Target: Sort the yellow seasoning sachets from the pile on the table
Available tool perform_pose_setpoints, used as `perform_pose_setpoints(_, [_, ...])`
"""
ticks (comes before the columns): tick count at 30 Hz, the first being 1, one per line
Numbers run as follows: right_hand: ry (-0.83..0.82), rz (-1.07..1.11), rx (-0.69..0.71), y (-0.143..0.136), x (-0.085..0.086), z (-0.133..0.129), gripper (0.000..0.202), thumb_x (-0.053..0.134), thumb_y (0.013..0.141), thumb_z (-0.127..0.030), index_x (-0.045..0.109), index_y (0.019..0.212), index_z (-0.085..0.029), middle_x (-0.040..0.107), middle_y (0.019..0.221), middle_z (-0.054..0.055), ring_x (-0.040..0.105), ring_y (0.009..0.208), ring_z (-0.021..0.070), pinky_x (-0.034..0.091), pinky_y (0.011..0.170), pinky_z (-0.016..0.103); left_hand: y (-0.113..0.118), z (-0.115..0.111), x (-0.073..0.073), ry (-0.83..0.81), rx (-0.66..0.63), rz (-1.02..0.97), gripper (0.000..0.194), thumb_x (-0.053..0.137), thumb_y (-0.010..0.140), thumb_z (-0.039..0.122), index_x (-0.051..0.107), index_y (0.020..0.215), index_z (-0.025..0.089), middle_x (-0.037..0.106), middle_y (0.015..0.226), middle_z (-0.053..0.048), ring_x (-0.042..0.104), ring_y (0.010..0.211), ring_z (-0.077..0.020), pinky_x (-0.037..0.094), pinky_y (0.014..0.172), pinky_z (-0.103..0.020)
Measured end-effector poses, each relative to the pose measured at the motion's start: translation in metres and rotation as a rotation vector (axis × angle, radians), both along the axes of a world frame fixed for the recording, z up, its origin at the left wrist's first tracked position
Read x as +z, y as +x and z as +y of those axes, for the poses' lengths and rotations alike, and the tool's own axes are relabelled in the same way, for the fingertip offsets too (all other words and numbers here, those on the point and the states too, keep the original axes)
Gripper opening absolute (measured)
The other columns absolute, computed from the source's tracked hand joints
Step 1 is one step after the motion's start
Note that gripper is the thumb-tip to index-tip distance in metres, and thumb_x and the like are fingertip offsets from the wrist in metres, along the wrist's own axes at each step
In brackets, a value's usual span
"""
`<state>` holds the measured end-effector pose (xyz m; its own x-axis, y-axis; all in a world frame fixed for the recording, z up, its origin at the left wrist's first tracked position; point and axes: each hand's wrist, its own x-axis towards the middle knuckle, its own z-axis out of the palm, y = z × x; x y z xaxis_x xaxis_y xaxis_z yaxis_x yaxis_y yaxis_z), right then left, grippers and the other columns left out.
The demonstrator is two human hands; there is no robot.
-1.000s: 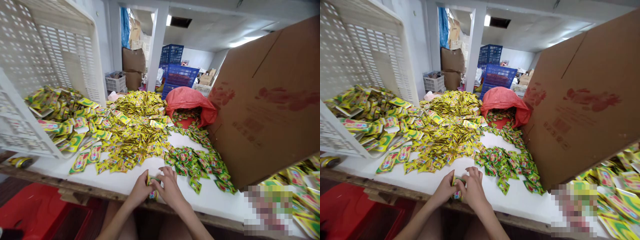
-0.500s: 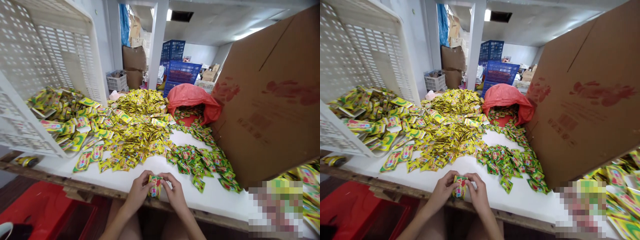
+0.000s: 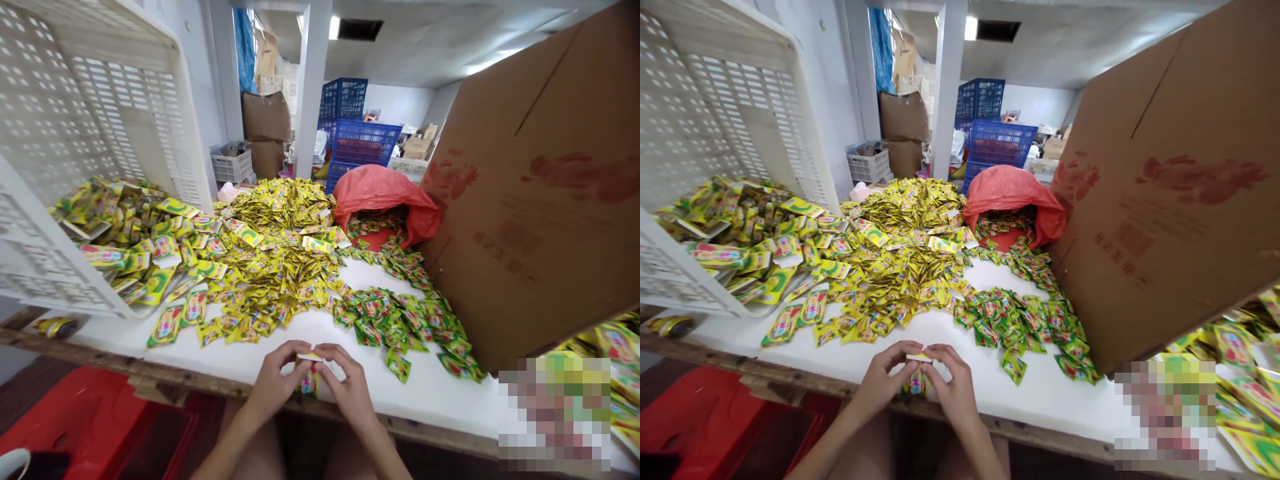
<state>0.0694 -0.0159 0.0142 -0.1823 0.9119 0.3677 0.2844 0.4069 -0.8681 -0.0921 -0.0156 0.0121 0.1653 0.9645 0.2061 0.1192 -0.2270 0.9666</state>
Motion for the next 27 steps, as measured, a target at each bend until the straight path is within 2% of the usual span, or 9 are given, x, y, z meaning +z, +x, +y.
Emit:
perform_pose_setpoints(6, [-0.015, -0.061, -0.112, -0.006, 0.001, 0.001, 0.018, 0.051, 0.082, -0.030, 0.063, 0.088, -0.018, 0.064, 0.083, 0.005, 0.058, 0.075, 0.0171, 0.047, 0.068, 0.026, 0.004, 0.003, 0.002, 0.003, 0.103, 0.032, 0.017, 0.054, 0.076, 0.025, 0.065, 0.087, 0.017, 0.067, 0.084, -0.005, 0.060, 0.078, -0.0174, 0.046, 0.074, -0.027])
perform_pose_setpoints(12, [-0.059, -0.081, -0.105, -0.007, 0.009, 0.011, 0.020, 0.049, 0.083, -0.033, 0.062, 0.079, -0.018, 0.064, 0.067, 0.001, 0.056, 0.061, 0.0145, 0.044, 0.058, 0.023, 0.007, 0.013, 0.006, -0.030, 0.149, 0.075, 0.021, 0.055, 0.076, 0.030, 0.067, 0.084, 0.016, 0.062, 0.064, -0.001, 0.053, 0.058, -0.0135, 0.042, 0.057, -0.023])
perform_pose_setpoints(16, [-0.065, -0.060, -0.093, -0.005, 0.008, 0.010, 0.022, 0.049, 0.084, -0.034, 0.062, 0.078, -0.018, 0.065, 0.070, 0.002, 0.058, 0.064, 0.0154, 0.045, 0.060, 0.024, 0.003, 0.014, 0.000, -0.079, 0.099, -0.015, 0.022, 0.056, 0.076, 0.033, 0.068, 0.083, 0.016, 0.066, 0.070, -0.003, 0.058, 0.067, -0.0163, 0.045, 0.063, -0.024])
perform_pose_setpoints(20, [-0.086, 0.014, -0.073, -0.007, -0.007, 0.002, 0.021, 0.051, 0.082, -0.035, 0.063, 0.084, -0.018, 0.066, 0.083, 0.005, 0.060, 0.080, 0.0191, 0.048, 0.072, 0.028, -0.005, 0.010, -0.009, -0.088, 0.039, -0.061, 0.021, 0.058, 0.074, 0.032, 0.068, 0.084, 0.017, 0.069, 0.083, -0.005, 0.061, 0.080, -0.0192, 0.046, 0.075, -0.028])
perform_pose_setpoints(23, [-0.130, 0.061, -0.058, -0.011, -0.017, -0.003, 0.022, 0.053, 0.081, -0.035, 0.060, 0.095, -0.018, 0.065, 0.088, 0.006, 0.061, 0.082, 0.0194, 0.049, 0.075, 0.029, -0.006, 0.006, -0.011, -0.068, 0.014, -0.034, 0.020, 0.058, 0.074, 0.029, 0.068, 0.087, 0.017, 0.068, 0.086, -0.006, 0.061, 0.083, -0.0196, 0.046, 0.076, -0.029])
perform_pose_setpoints(25, [-0.135, 0.074, -0.062, -0.008, -0.017, -0.007, 0.023, 0.051, 0.083, -0.034, 0.059, 0.097, -0.018, 0.065, 0.092, 0.007, 0.061, 0.082, 0.0196, 0.049, 0.075, 0.030, -0.004, 0.004, -0.011, -0.067, 0.002, -0.041, 0.020, 0.057, 0.076, 0.029, 0.068, 0.087, 0.017, 0.067, 0.087, -0.007, 0.061, 0.084, -0.0196, 0.046, 0.078, -0.030])
perform_pose_setpoints(27, [-0.108, 0.050, -0.111, 0.004, -0.012, -0.013, 0.022, 0.048, 0.084, -0.034, 0.059, 0.096, -0.019, 0.064, 0.095, 0.007, 0.060, 0.087, 0.0209, 0.049, 0.077, 0.031, -0.003, 0.002, -0.010, -0.073, 0.001, -0.063, 0.025, 0.057, 0.077, 0.029, 0.064, 0.098, 0.018, 0.066, 0.094, -0.007, 0.060, 0.086, -0.0189, 0.046, 0.079, -0.030])
